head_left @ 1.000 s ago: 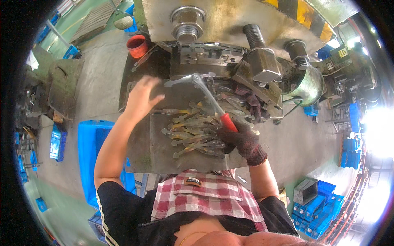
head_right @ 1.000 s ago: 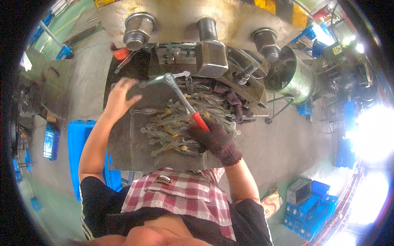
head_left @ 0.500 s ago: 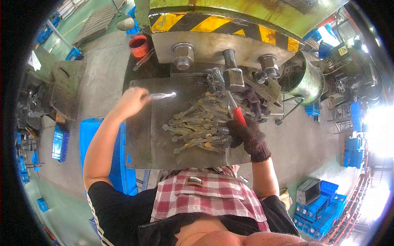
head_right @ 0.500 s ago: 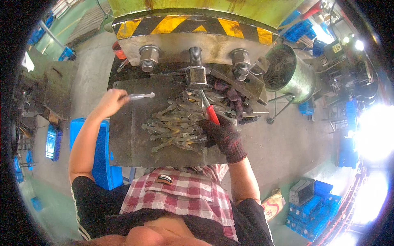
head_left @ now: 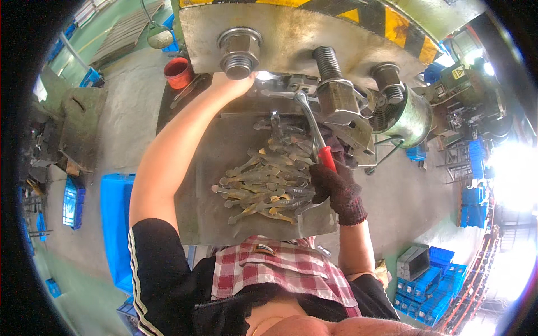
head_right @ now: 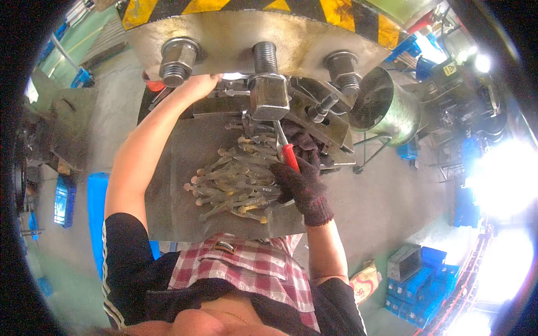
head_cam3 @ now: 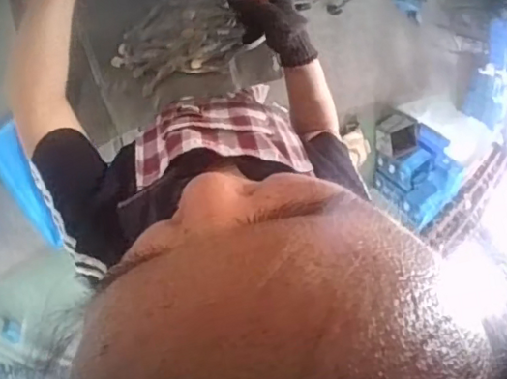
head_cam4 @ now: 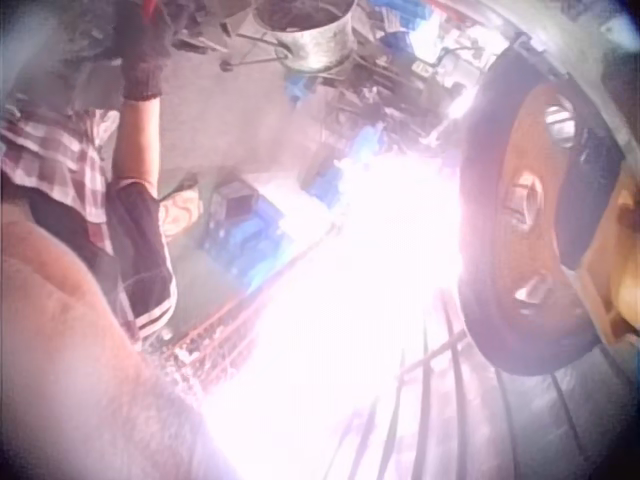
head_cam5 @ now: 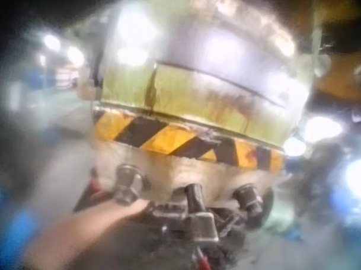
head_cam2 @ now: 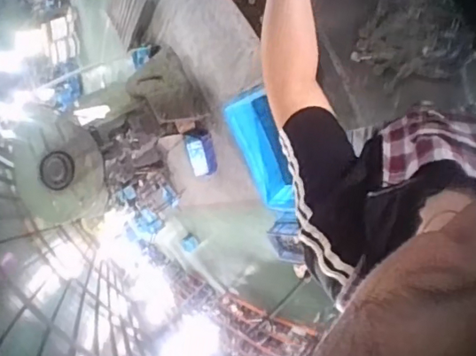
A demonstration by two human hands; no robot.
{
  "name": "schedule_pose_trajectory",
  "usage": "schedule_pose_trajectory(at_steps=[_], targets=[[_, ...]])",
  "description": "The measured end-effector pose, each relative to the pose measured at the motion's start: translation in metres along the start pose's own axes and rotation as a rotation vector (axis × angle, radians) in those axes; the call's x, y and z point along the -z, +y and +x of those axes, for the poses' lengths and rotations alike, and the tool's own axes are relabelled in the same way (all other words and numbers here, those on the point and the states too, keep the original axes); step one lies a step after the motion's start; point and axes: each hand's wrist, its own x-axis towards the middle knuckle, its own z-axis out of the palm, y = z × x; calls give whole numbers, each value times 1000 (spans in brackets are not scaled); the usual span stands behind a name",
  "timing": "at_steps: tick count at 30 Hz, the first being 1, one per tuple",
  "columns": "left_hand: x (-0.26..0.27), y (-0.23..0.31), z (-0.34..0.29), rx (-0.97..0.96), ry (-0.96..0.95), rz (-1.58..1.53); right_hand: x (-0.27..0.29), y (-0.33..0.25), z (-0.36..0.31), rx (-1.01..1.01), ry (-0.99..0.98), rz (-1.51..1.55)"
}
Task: The person feeds metal blanks into a press machine one at a time by hand, stamps them, and retrieves the stamped pieces using a handheld tool.
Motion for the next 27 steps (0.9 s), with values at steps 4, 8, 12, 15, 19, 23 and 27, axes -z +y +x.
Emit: schedule_pose_trajectory(at_steps=[4,8,12,15,19,23,27], targets=[[17,-6,14,-78,359,-173,6,5,29,133,70,-109],[44,-18,-16,-102,445,-57,-12,-21,57,-1,76,-249],[67,-14,-56,103,281,-211,-25,-32,75,21,52,-339],[79,-7,-79,221,184,-192,-28,-30,72,72,72,-435],[78,-14,-109,234,183,-298,-40,-51,54,-4,97,-451],[74,-5,-131,209,106,-311,-24,-18,54,18,186,-446],[69,2,-149,86,106,-254,-20,-6,17,-95,-82,-125]])
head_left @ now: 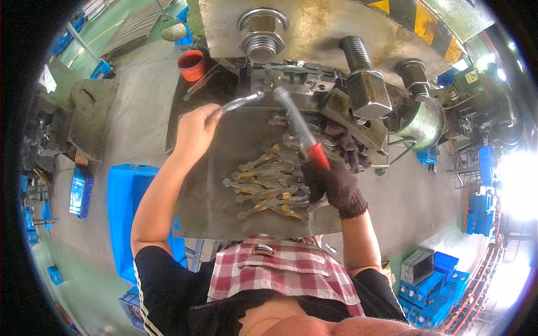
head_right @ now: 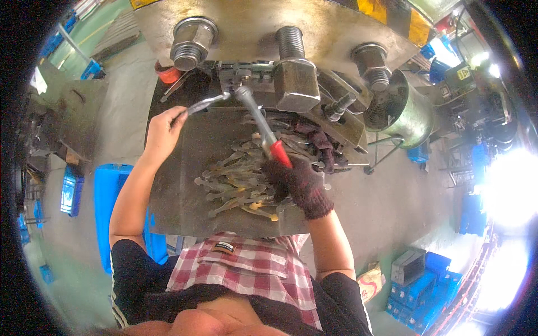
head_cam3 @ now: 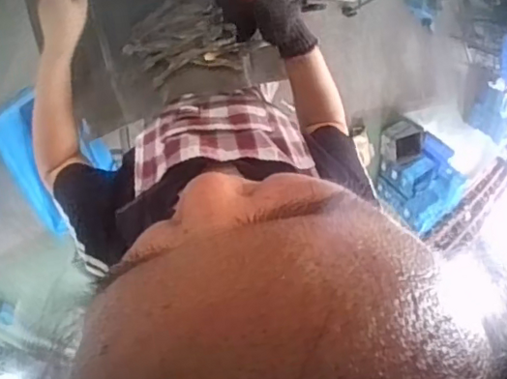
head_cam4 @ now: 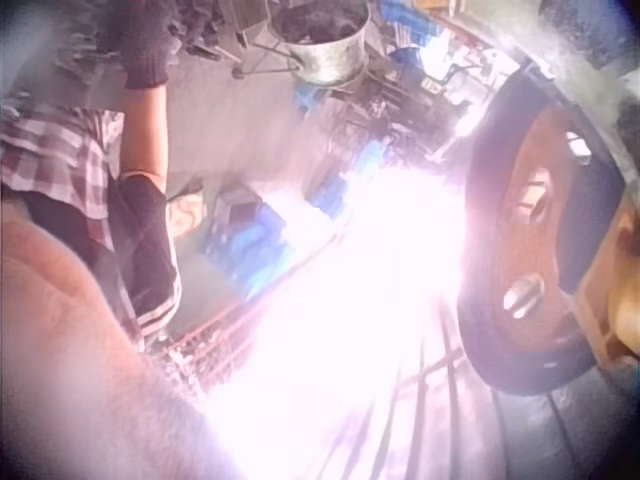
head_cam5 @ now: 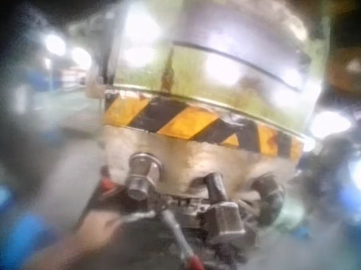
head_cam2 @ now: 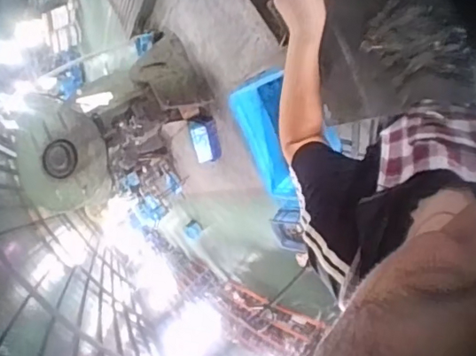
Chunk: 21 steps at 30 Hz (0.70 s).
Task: The person feeds metal blanks into a press machine one at a time by hand, stamps them, and retrieves the stamped pieces using a handheld tool.
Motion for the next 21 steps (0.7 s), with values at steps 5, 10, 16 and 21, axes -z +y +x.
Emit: schedule_pose_trajectory(at_steps=[5,10,16,21], targets=[[6,13,1,-518,-23,415,-4,19,-15,-23,-291,187],[3,15,-2,-706,5,399,1,28,-11,-53,-350,65],[-11,14,-34,-16,-470,196,8,26,-11,39,-88,-7],[-24,-4,-41,43,-785,21,9,21,-15,-35,-96,35]])
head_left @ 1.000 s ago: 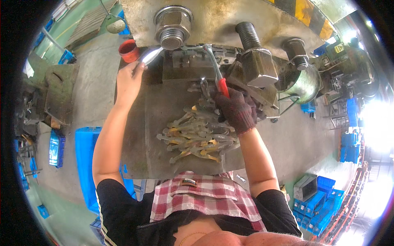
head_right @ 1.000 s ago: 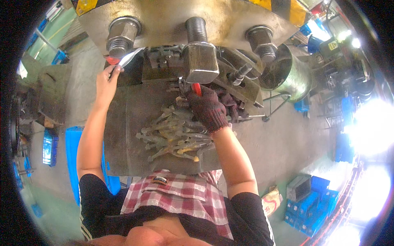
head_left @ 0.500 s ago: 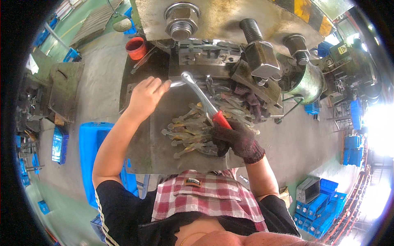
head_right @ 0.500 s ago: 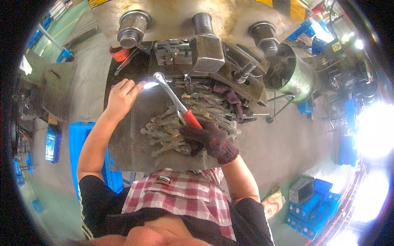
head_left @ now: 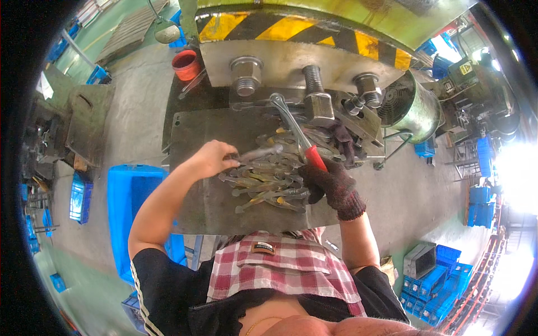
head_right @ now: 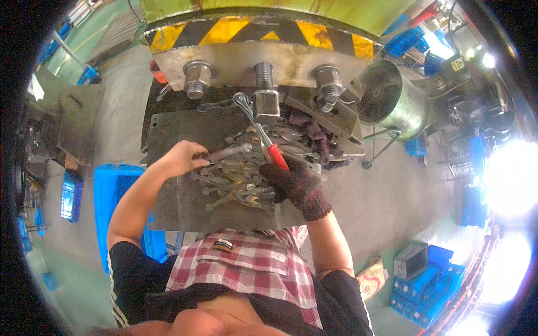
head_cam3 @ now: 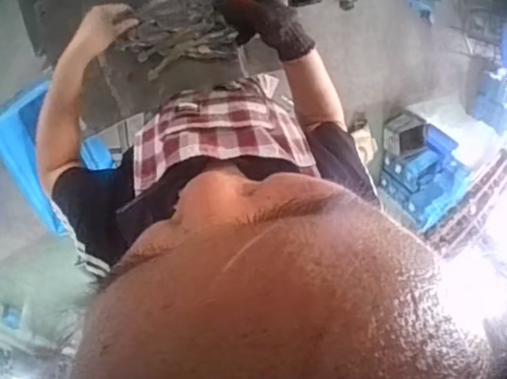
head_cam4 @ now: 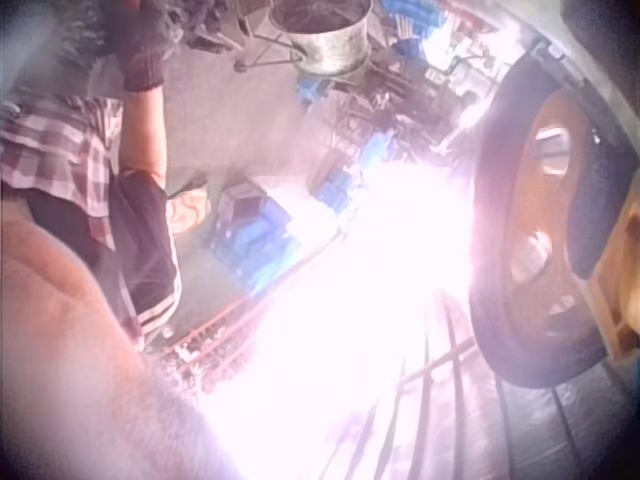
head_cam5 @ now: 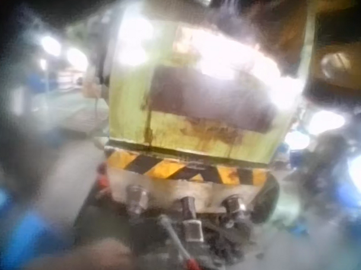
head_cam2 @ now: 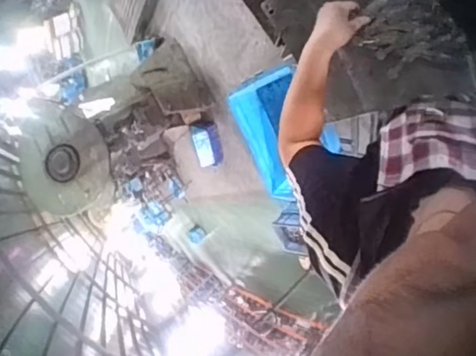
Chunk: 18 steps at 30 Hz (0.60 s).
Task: The person feeds metal blanks into a press machine one at a time by hand, stamps them, and retrieves the stamped pieces using a handheld tool.
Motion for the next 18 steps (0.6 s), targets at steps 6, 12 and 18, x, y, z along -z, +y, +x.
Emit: schedule_pose_trajectory(at_steps=[6,12,18], targets=[[57,-6,-2,-81,350,131,15,8,3,-11,140,25],[102,32,52,-35,409,183,18,4,3,197,239,97],[87,0,162,-140,613,251,16,3,13,221,214,-6]])
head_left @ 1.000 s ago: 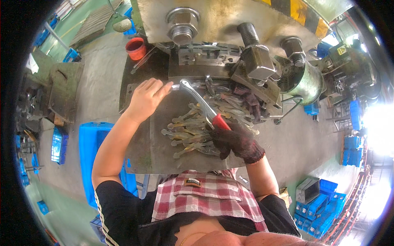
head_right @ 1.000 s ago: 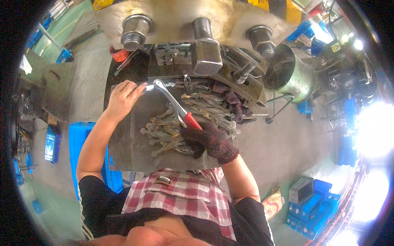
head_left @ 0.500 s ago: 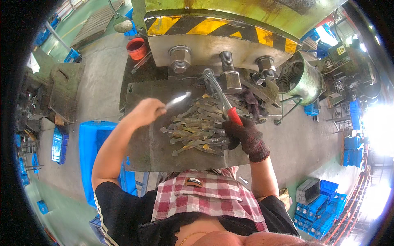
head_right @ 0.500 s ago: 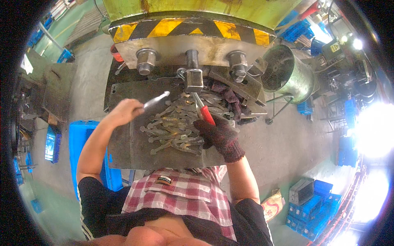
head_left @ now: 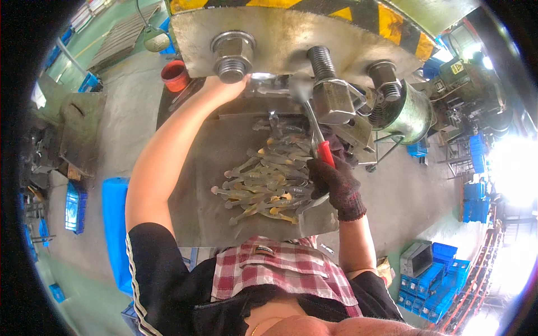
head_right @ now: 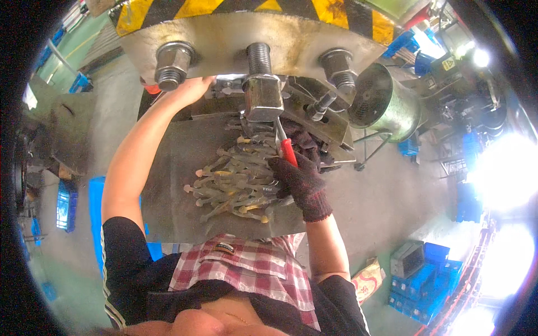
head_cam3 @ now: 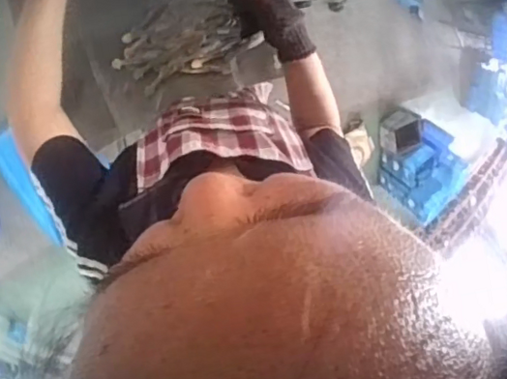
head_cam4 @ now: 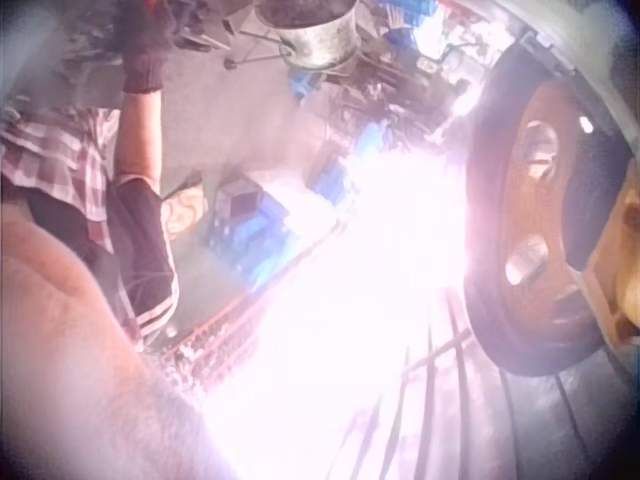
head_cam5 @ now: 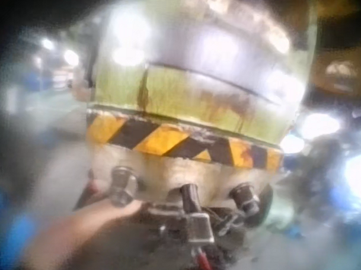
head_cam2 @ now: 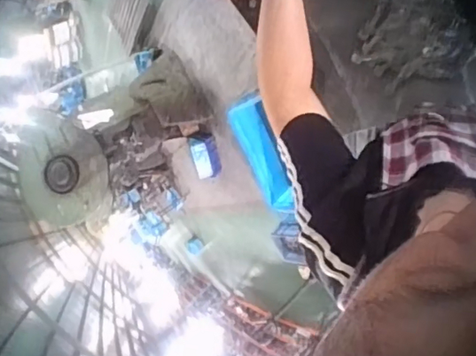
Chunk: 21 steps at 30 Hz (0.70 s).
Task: The person feeds metal blanks into a press machine one at a time by hand, stamps them, and retrieves the stamped pieces using a handheld tool.
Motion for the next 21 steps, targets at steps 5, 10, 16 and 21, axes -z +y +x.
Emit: schedule_pose_trajectory(at_steps=[5,10,16,21], targets=[[44,16,3,-114,494,18,-1,-6,28,15,83,-126],[80,22,-47,213,321,-185,-32,-53,44,-57,26,-102],[78,12,-93,365,174,-312,-34,-26,74,24,75,-377],[61,12,-126,359,147,-553,-41,-36,53,-64,105,-329]])
